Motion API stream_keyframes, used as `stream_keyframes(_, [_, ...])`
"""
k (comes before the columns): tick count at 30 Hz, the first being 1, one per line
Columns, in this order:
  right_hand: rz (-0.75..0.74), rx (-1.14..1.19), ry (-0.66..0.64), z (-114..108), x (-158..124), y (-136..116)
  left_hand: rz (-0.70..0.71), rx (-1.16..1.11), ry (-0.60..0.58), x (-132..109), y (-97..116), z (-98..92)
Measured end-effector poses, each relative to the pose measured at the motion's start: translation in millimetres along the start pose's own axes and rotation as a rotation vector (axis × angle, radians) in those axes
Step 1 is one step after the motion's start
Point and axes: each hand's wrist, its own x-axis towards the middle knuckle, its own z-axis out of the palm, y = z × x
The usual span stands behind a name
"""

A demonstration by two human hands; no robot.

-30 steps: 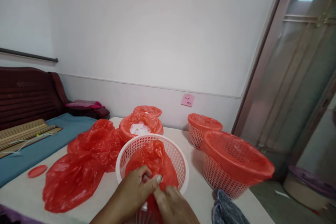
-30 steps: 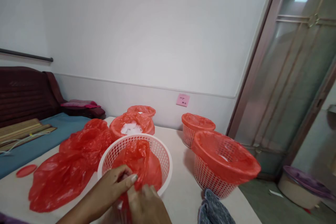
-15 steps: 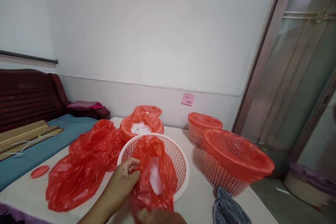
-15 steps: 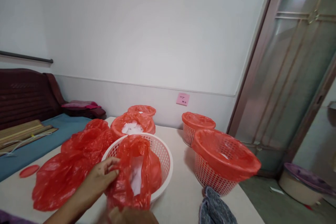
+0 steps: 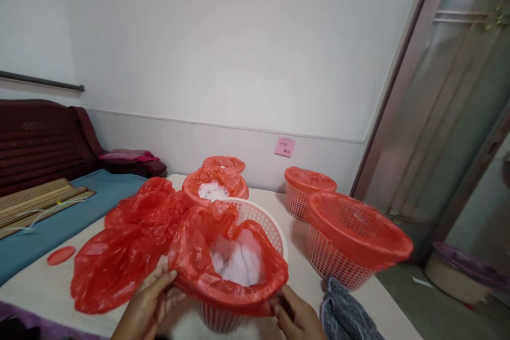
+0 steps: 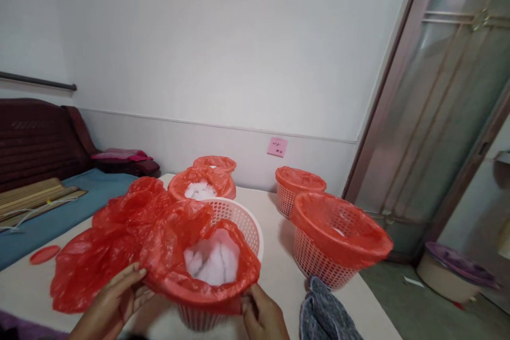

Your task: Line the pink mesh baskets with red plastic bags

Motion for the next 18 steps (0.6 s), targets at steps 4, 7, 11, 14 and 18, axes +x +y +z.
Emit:
stream_keyframes(4, [0.252, 0.274, 0.122, -17.9, 13.6, 11.5, -0.11, 0.029, 0.094, 18.2, -7.2, -29.8])
stream_keyframes(7, [0.179, 0.162, 0.383, -40.7, 23.4, -5.6, 0.179, 0.286, 0.316, 25.9, 21.4, -33.9])
stream_keyframes(11, [-0.131, -0.231, 0.343, -50.7, 42.4, -57.5, 0.73, 0.843, 0.149, 20.8, 76.7, 12.9])
stream_keyframes(14, [-0.24, -0.458, 0.19, -39.7, 63.8, -84.1, 0.93, 1.288, -0.242, 20.7, 97.3, 62.7])
stream_keyframes(18, [-0.227, -0.494, 0.106, -30.3, 91.6, -82.2, 0.914, 1.475, -0.537, 42.8, 94.2, 100.7])
